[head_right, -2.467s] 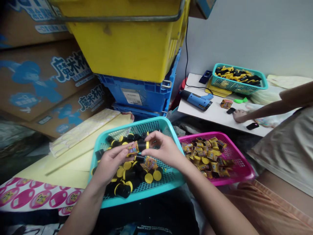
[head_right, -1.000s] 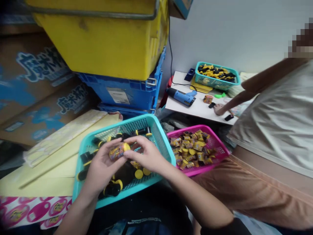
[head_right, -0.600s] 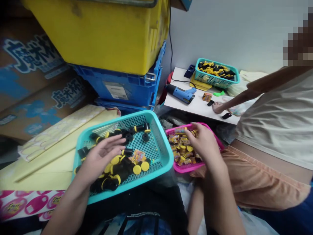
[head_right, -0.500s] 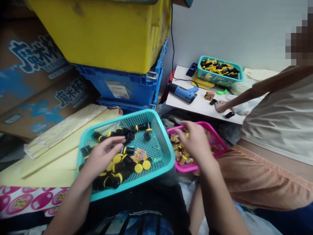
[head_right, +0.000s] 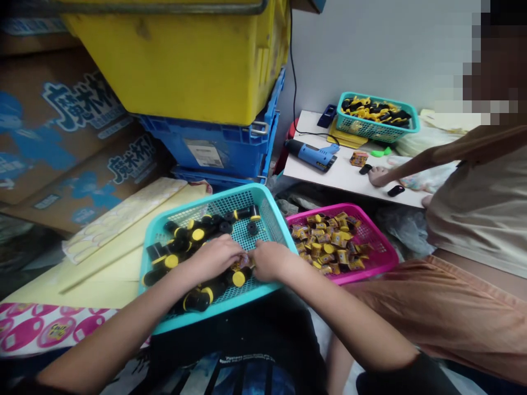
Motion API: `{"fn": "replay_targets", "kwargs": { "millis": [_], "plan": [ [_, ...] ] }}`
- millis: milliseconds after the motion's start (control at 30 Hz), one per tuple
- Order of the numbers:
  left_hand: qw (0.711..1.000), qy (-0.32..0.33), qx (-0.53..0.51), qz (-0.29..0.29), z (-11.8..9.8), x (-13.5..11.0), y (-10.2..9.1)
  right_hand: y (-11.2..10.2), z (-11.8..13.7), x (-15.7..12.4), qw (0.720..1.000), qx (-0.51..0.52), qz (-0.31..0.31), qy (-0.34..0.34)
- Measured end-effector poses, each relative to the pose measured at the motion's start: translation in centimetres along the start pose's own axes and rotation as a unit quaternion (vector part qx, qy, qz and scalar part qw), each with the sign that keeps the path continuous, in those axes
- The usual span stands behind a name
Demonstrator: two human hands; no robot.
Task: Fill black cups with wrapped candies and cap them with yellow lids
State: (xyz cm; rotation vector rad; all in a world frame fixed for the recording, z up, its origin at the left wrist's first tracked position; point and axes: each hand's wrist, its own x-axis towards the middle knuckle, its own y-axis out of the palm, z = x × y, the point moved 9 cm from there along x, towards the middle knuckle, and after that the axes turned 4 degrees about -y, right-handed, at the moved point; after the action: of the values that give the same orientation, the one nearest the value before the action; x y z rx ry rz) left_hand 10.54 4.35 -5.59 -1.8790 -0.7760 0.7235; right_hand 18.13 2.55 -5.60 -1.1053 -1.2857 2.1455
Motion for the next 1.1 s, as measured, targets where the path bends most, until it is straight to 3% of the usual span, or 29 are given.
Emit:
{"fn": "replay_targets", "kwargs": {
  "millis": [167, 367, 667, 833, 900, 1000, 1100],
  "plan": [
    [0.998, -0.027, 0.054, -0.016, 0.1, 1.7, 2.2, -2.1, -1.1, -0.7, 0.989, 0.064, -0.127, 0.034],
    [0.998, -0.056, 0.023, -0.031, 1.5, 1.5, 1.4, -4.3, -2.5, -1.1, 0.929, 0.247, -0.273, 0.038],
    [0.993, -0.102, -0.043, -0.047, 2.4, 2.0, 1.3, -4.1, -3.3, -0.8, 0.898, 0.320, -0.300, 0.045],
    [0.986, -0.092, -0.117, -0.069, 2.0, 1.2, -0.5, -4.0, -3.2, -0.6, 0.900, 0.328, -0.285, 0.045],
    [0.972, -0.107, -0.200, -0.064, 1.9, 0.7, -1.3, -4.2, -2.8, -0.5, 0.904, 0.330, -0.270, 0.036],
    [0.922, -0.134, -0.358, -0.061, 1.7, -0.1, -2.2, -4.9, -2.5, -0.5, 0.906, 0.331, -0.262, 0.034],
    [0.881, -0.147, -0.444, -0.065, 1.5, -0.7, -2.8, -5.5, -2.2, -0.2, 0.902, 0.347, -0.255, 0.028]
  ]
}}
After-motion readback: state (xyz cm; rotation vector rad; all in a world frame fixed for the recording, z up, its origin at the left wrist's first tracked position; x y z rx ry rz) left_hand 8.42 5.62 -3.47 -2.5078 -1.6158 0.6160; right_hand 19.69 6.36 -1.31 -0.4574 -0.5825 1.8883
